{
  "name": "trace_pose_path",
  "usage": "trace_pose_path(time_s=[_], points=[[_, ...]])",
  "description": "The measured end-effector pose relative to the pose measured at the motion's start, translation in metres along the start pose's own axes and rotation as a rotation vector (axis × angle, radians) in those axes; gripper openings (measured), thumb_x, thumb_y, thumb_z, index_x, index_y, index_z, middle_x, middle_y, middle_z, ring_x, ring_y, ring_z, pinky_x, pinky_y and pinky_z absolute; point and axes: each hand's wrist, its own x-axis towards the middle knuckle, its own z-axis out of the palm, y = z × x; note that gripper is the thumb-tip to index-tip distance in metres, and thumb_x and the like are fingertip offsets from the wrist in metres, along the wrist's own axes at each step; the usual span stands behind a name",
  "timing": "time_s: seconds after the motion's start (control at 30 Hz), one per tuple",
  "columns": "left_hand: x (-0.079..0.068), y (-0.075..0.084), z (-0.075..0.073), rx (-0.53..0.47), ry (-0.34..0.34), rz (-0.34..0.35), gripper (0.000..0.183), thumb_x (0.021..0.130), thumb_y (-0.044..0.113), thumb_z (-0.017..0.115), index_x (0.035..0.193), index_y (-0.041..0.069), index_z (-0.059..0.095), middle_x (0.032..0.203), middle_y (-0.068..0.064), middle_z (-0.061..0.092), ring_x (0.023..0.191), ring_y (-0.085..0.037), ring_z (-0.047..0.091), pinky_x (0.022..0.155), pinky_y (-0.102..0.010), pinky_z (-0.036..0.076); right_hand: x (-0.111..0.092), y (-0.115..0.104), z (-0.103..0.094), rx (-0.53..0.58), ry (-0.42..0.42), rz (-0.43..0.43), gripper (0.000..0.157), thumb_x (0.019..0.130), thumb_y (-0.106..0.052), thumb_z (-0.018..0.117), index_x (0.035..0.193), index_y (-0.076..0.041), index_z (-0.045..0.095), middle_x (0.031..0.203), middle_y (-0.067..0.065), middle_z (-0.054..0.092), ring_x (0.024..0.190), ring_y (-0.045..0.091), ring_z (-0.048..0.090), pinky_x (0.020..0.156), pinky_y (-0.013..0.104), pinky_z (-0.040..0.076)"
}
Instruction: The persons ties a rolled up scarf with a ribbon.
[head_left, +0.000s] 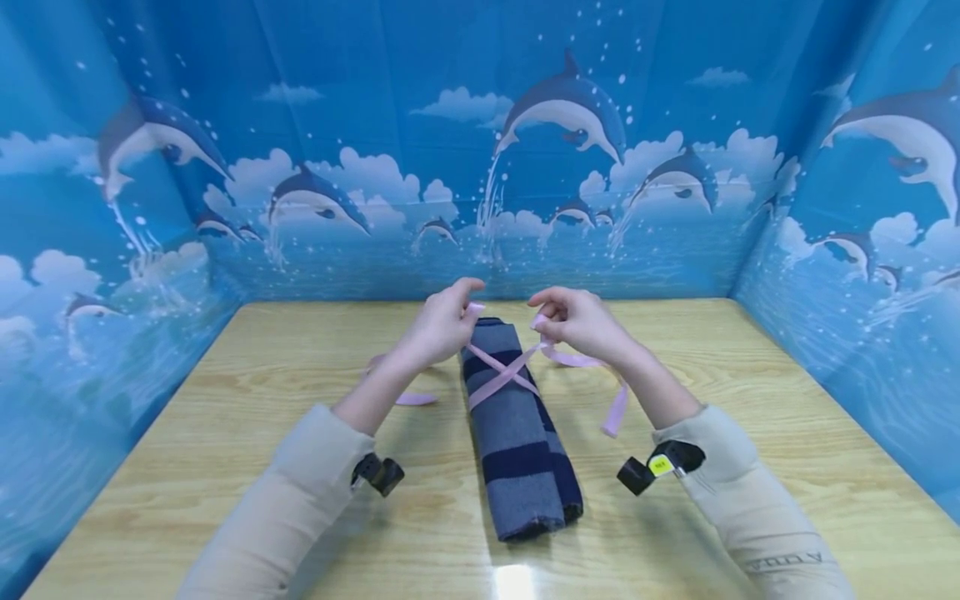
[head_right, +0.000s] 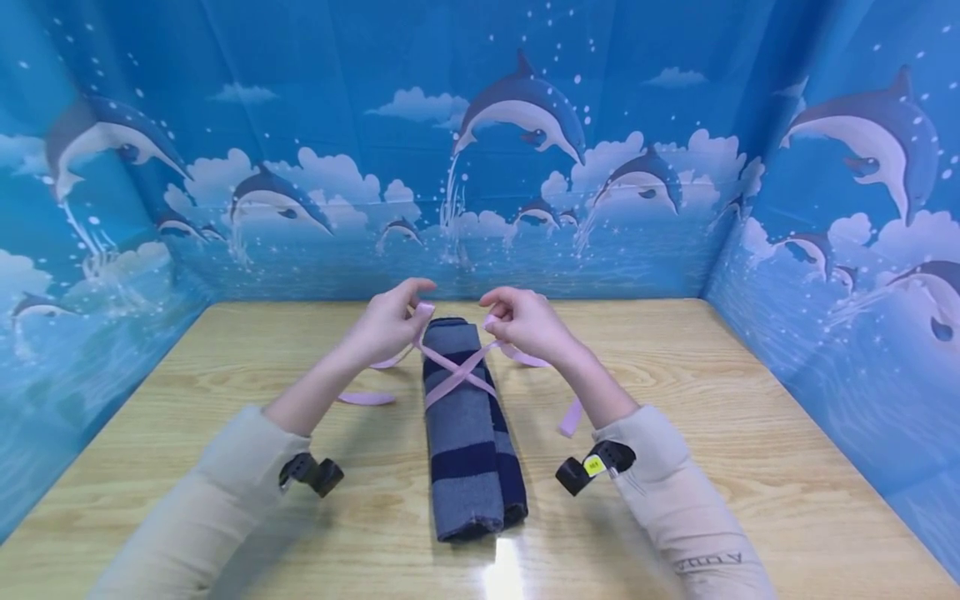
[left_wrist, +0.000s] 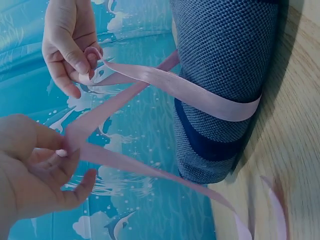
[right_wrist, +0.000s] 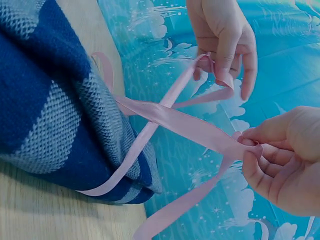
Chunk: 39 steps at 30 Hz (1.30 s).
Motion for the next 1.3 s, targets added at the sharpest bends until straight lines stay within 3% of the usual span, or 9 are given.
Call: trace_pose_path(time_s=[0.23,0.4,0.6,0.67,0.83,0.93,1.07,1.3], points=[[-0.001,0.006,0.0,0.009,0.005,0.073,0.038,0.093,0.01,0.053,0.131,0.009,0.047,0.097,-0.007,0.061,0.061,-0.016,0.057,0.049,-0.026,0.044,0.001,-0.005,0.004,-0.004,-0.055,-0.055,0.036,0.091,-0.004,0.055,0.127,-0.003,0.051,0.094,0.014,0.062,0.08,0.023,0.062,0.071,0.033,0.053],[-0.002,0.007,0.0,0.037,0.007,0.13,0.031,0.094,0.006,0.05,0.125,0.008,0.054,0.096,-0.006,0.061,0.069,-0.015,0.058,0.051,-0.026,0.044,0.002,-0.007,0.008,0.023,-0.089,-0.052,0.037,0.092,-0.006,0.055,0.128,-0.006,0.05,0.094,0.014,0.062,0.084,0.026,0.061,0.072,0.034,0.051],[-0.002,0.006,0.002,0.013,0.029,0.166,0.029,0.093,0.005,0.051,0.122,0.006,0.056,0.099,-0.007,0.064,0.075,-0.016,0.059,0.057,-0.026,0.046,0.002,-0.007,0.013,0.137,-0.105,-0.044,0.041,0.091,-0.004,0.056,0.131,-0.002,0.047,0.094,0.016,0.063,0.087,0.041,0.056,0.068,0.033,0.049],[-0.002,0.007,0.003,-0.001,0.04,0.172,0.029,0.093,0.005,0.052,0.122,0.006,0.056,0.099,-0.008,0.065,0.074,-0.015,0.06,0.057,-0.026,0.047,0.003,-0.005,0.015,0.177,-0.101,-0.038,0.042,0.091,-0.004,0.056,0.131,-0.001,0.047,0.095,0.018,0.063,0.084,0.038,0.057,0.066,0.032,0.048],[-0.003,0.006,0.006,-0.062,0.084,0.169,0.027,0.091,0.008,0.055,0.118,0.008,0.06,0.098,-0.007,0.067,0.075,-0.014,0.062,0.056,-0.026,0.048,0.004,-0.003,0.019,0.284,-0.098,-0.006,0.043,0.091,-0.006,0.057,0.132,-0.004,0.046,0.1,0.025,0.061,0.071,0.02,0.058,0.064,0.031,0.048],[-0.003,0.004,0.007,-0.128,0.11,0.161,0.025,0.091,0.012,0.058,0.115,0.009,0.062,0.097,-0.005,0.068,0.075,-0.013,0.062,0.055,-0.026,0.048,0.005,-0.003,0.022,0.353,-0.098,0.026,0.045,0.09,-0.006,0.058,0.133,-0.006,0.045,0.1,0.026,0.061,0.067,0.016,0.058,0.061,0.03,0.047],[-0.003,0.003,0.009,-0.213,0.122,0.144,0.024,0.091,0.014,0.06,0.113,0.008,0.063,0.095,-0.004,0.069,0.074,-0.013,0.063,0.054,-0.026,0.046,0.006,-0.003,0.024,0.416,-0.093,0.059,0.05,0.089,-0.006,0.06,0.136,-0.007,0.043,0.096,0.019,0.064,0.071,0.017,0.06,0.064,0.03,0.049],[-0.003,0.002,0.013,-0.316,0.102,0.099,0.022,0.09,0.013,0.061,0.112,0.008,0.064,0.095,-0.003,0.069,0.074,-0.013,0.063,0.051,-0.025,0.045,0.007,-0.005,0.028,0.492,-0.098,0.106,0.053,0.088,-0.006,0.061,0.137,-0.009,0.041,0.091,0.007,0.065,0.09,0.027,0.061,0.081,0.034,0.049]])
